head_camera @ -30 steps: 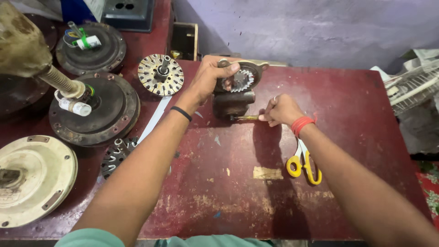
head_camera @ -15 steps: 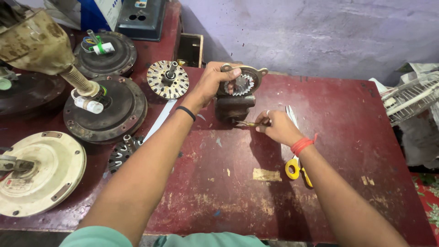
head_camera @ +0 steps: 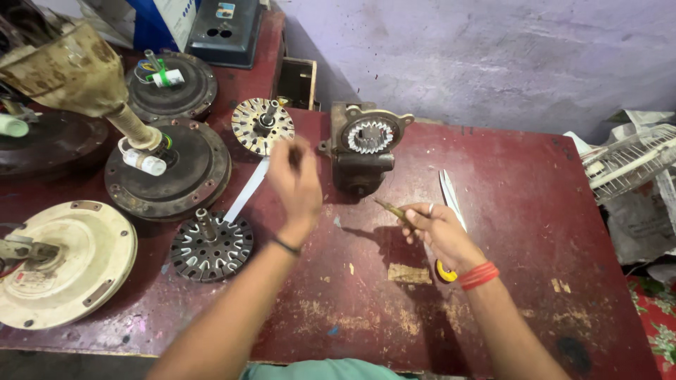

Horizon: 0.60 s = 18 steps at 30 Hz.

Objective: The person uses a small metal tool to scrape and clean the interior of a motor stator held in a vise. They repeatedly insert the tool into the stator slots and rotate the stator to access different areas, removing debris from the winding slots.

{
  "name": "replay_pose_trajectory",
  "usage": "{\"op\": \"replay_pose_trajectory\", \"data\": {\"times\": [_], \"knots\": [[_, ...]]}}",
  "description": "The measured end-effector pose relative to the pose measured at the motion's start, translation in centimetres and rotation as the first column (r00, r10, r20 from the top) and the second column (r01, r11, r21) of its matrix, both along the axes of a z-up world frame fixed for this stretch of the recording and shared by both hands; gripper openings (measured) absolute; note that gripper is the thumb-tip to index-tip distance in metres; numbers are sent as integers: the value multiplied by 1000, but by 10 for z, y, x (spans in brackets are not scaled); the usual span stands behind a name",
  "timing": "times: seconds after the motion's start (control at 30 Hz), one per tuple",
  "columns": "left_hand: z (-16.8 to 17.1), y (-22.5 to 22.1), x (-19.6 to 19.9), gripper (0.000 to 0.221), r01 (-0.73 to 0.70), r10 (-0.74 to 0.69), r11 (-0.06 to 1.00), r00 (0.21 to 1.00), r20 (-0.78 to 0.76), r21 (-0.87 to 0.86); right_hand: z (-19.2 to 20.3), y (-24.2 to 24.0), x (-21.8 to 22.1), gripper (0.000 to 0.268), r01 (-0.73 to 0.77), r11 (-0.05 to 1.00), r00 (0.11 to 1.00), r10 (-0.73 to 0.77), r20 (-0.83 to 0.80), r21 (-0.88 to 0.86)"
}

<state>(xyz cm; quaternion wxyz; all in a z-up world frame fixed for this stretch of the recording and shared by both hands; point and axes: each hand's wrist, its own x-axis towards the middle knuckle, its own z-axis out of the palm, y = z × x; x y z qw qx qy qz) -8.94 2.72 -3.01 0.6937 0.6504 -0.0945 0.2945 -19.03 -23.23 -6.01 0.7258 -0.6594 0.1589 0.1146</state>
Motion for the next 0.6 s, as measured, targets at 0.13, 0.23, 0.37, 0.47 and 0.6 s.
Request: {"op": "replay_pose_trajectory", "data": {"times": [0.13,0.23,0.37,0.47,0.6], "knots": [[-32,-2,-46,19,311,-273,950,871,-409,30,-4,24,-7,24,22,992,1000,-23,9,123],[-42,-13,-55,18,445,-414,891,713,-566,-91,-9,37,-8,25,-15,1000,1000,15,28,17],[-48,-14,-61,15,379,-212,902,806,-552,207,-14,50,-9,24,7,993,997,2,80,-114],[-55,-10,-70,12,250,-145,908,941,-306,336,-17,59,-11,23,60,955,994,-30,104,-290],[-71,-7,-75,17,400,-215,902,743,-634,161,-16,58,-18,23,47,944,999,-38,35,-327]]}}
